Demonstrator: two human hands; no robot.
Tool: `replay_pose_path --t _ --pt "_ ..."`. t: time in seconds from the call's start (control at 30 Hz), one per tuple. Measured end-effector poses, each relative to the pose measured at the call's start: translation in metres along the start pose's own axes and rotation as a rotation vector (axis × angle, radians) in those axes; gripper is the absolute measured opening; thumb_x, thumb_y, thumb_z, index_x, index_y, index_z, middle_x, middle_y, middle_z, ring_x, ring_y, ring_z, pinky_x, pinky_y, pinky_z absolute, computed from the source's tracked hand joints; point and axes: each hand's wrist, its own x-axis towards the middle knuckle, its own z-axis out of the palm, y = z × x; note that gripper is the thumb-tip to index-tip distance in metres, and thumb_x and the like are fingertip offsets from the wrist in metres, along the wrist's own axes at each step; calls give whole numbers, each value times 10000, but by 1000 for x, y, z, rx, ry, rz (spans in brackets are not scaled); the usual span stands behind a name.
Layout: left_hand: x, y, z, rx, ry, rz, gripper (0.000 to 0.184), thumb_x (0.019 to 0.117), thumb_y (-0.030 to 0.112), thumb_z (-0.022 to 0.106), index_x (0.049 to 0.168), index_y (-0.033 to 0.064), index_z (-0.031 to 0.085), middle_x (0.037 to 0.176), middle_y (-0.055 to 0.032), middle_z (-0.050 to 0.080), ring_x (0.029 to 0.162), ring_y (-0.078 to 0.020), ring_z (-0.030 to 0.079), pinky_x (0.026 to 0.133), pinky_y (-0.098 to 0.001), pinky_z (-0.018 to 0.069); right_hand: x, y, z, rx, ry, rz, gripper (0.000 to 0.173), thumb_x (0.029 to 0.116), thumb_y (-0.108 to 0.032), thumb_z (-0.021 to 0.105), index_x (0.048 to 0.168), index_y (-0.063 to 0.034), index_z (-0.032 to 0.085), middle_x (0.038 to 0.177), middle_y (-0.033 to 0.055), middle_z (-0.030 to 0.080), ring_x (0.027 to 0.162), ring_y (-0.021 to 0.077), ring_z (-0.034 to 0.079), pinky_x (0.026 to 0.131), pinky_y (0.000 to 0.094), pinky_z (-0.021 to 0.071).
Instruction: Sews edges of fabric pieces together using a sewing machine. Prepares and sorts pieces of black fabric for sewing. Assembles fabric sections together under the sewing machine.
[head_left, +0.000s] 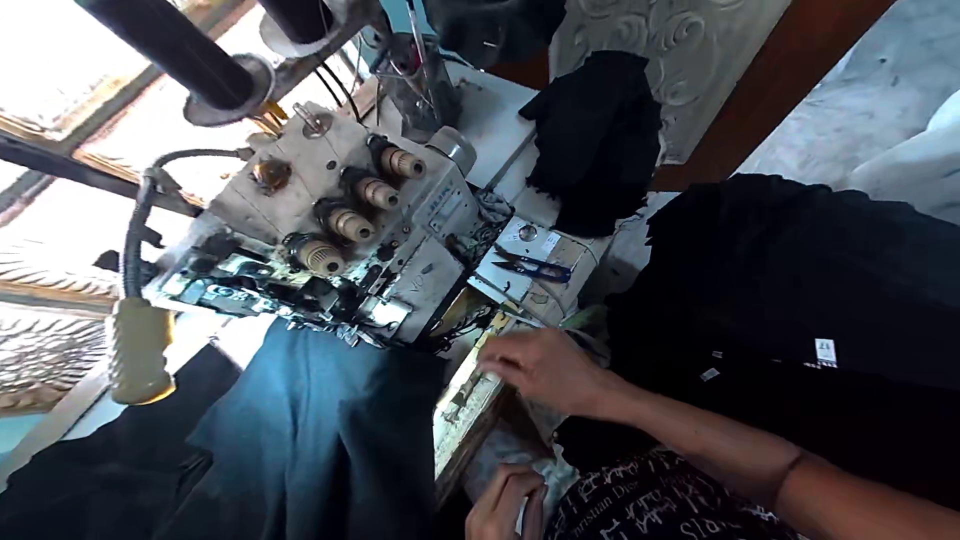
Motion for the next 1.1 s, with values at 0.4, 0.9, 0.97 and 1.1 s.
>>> replay_pose_path --t 0.4,0.9,0.97,1.1 --pt "-13 -5 32 118 -252 -206 97 892 33 678 920 -14 759 911 -150 726 804 -305 730 721 -462 603 77 69 -73 -561 166 95 162 984 -20 598 1025 30 748 1010 228 687 924 398 695 812 545 564" --pt "33 0 16 -215 242 1 153 970 80 621 948 -25 730 976 -84 720 908 -57 689 830 -188 575 78 49 -54 -666 346 -73 132 924 -46 623 889 40 717 901 217 677 743 385 688 609 522 546" --pt "63 8 6 -410 427 -23 156 990 70 605 1016 -34 719 986 -46 726 874 -56 701 797 -225 604 58 21 -40 -580 478 -186 102 901 -57 669 866 15 732 833 176 660 673 314 667 541 434 535" --pt "114 18 -3 -858 702 -80 213 955 14 601 1115 39 739 1032 -21 752 853 -114 728 781 -302 627 31 -12 -4 -507 553 -442 96 895 -72 674 839 -15 726 757 120 637 646 243 629 565 353 508"
